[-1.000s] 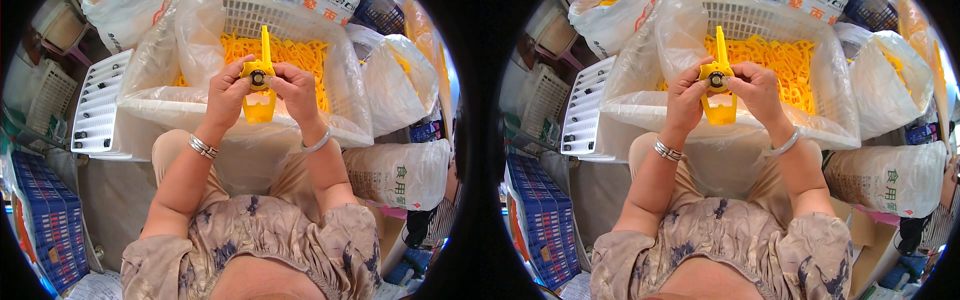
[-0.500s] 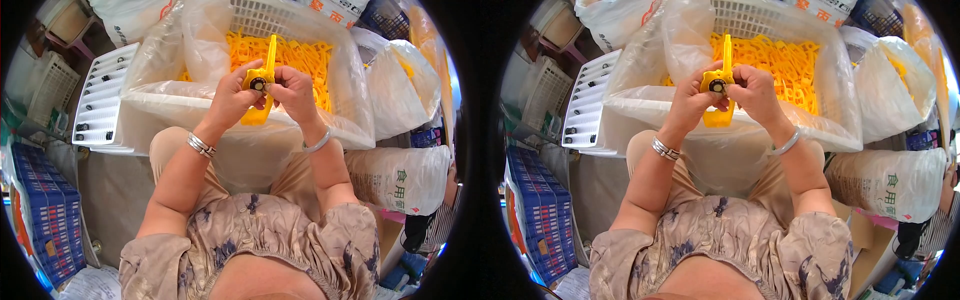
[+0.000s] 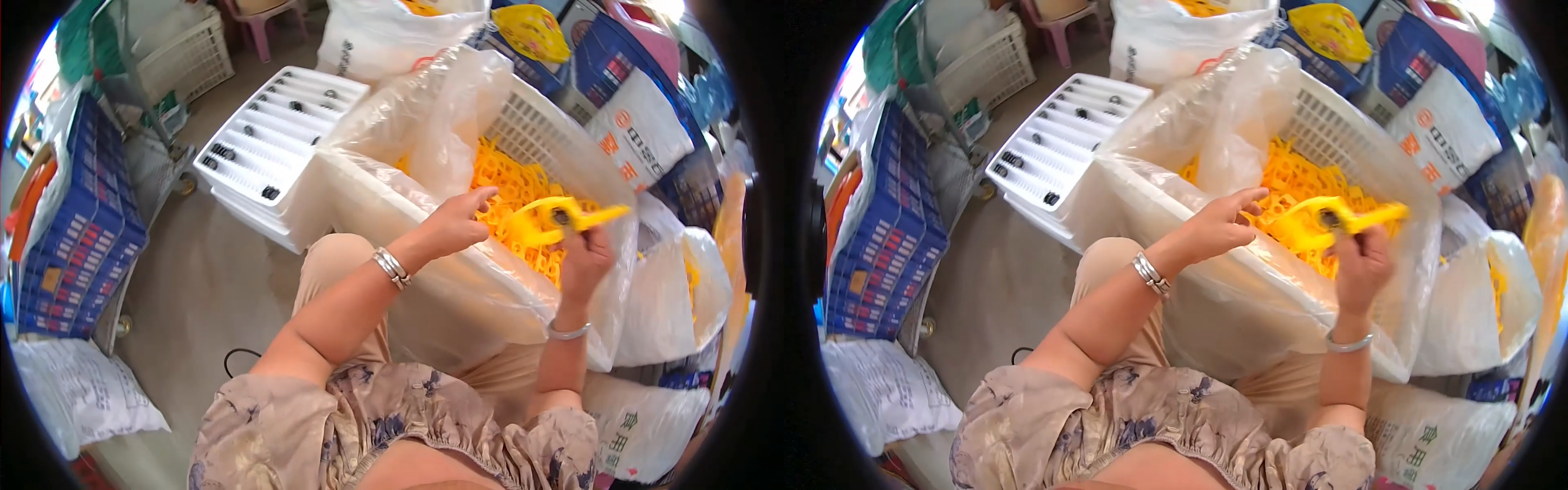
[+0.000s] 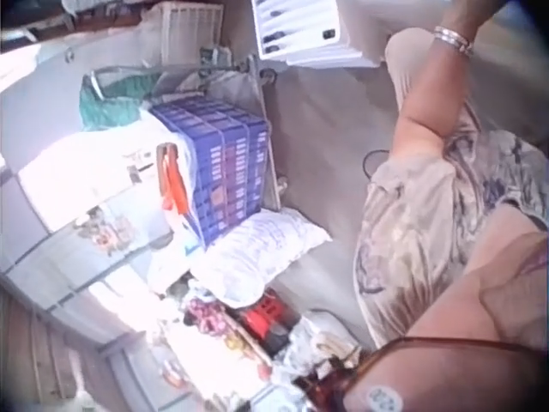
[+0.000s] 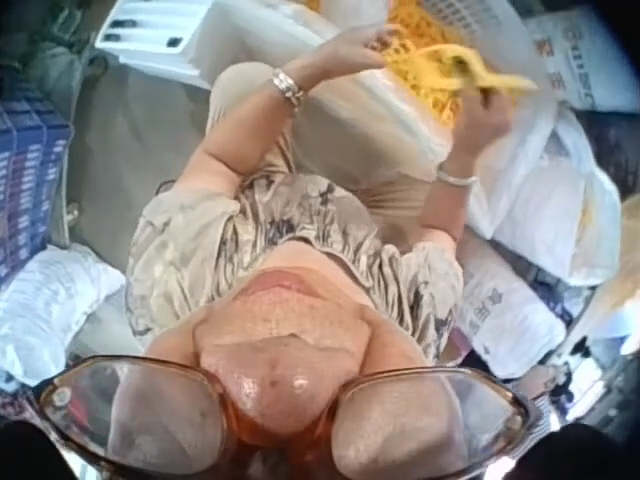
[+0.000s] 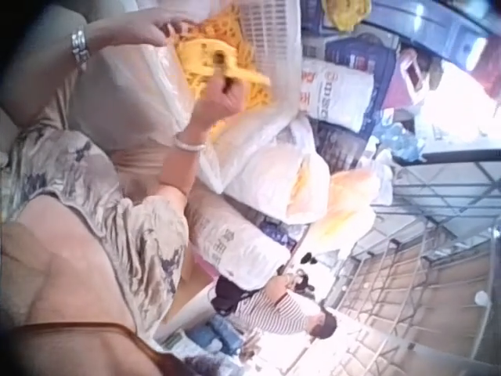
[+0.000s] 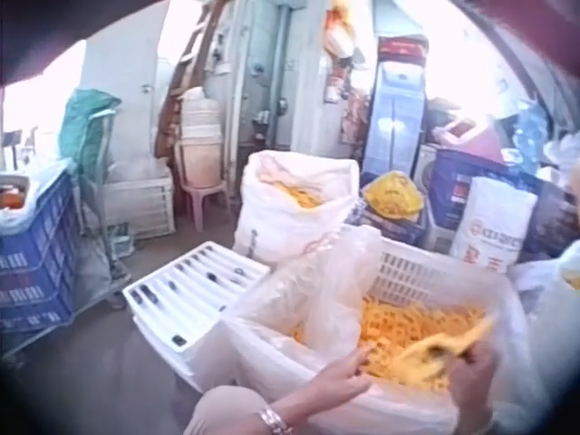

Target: Assembling black circular inserts into yellow plastic handles at a workshop station.

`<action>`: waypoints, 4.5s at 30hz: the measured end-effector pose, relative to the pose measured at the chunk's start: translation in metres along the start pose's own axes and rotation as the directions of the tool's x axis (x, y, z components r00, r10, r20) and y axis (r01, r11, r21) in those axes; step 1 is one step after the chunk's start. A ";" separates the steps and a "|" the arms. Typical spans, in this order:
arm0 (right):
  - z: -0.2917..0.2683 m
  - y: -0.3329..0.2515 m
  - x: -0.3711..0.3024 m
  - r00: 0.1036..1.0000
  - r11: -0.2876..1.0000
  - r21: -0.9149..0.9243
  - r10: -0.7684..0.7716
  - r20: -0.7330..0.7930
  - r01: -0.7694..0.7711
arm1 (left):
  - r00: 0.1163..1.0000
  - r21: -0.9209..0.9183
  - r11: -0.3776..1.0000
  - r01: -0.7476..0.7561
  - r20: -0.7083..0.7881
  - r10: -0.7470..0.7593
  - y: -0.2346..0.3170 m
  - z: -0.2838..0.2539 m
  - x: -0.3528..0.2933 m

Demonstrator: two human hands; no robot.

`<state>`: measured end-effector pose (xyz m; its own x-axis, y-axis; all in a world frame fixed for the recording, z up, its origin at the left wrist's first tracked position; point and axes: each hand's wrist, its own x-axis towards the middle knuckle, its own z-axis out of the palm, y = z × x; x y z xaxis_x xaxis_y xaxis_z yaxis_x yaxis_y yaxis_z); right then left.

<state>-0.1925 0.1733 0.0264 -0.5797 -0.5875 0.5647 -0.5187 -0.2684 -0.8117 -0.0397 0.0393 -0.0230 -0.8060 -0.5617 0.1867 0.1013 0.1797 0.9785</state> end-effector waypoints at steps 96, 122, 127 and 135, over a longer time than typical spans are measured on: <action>0.412 0.003 -0.013 -0.469 0.782 0.417 -0.183 0.864 0.463 | 0.912 0.607 0.773 -0.182 0.399 -0.098 0.010 -0.001 -0.041; 0.502 0.017 -0.016 0.108 0.748 0.262 -0.405 0.908 0.610 | -0.028 0.206 0.904 0.374 -0.972 0.233 -0.130 -0.266 -0.131; 0.512 0.023 -0.029 -0.002 0.592 0.388 -0.547 0.837 0.706 | -0.004 0.190 0.879 0.436 -0.977 0.213 -0.129 -0.267 -0.135; 0.523 0.012 -0.020 -0.127 0.538 0.390 -0.460 0.879 0.747 | 0.070 0.195 0.873 0.447 -0.981 0.183 -0.123 -0.268 -0.143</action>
<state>0.1410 -0.2172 -0.0726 0.8648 -0.4724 0.1705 -0.4669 -0.8813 -0.0735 0.2191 -0.1194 -0.1467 0.5338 -0.7984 0.2787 -0.3856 0.0636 0.9205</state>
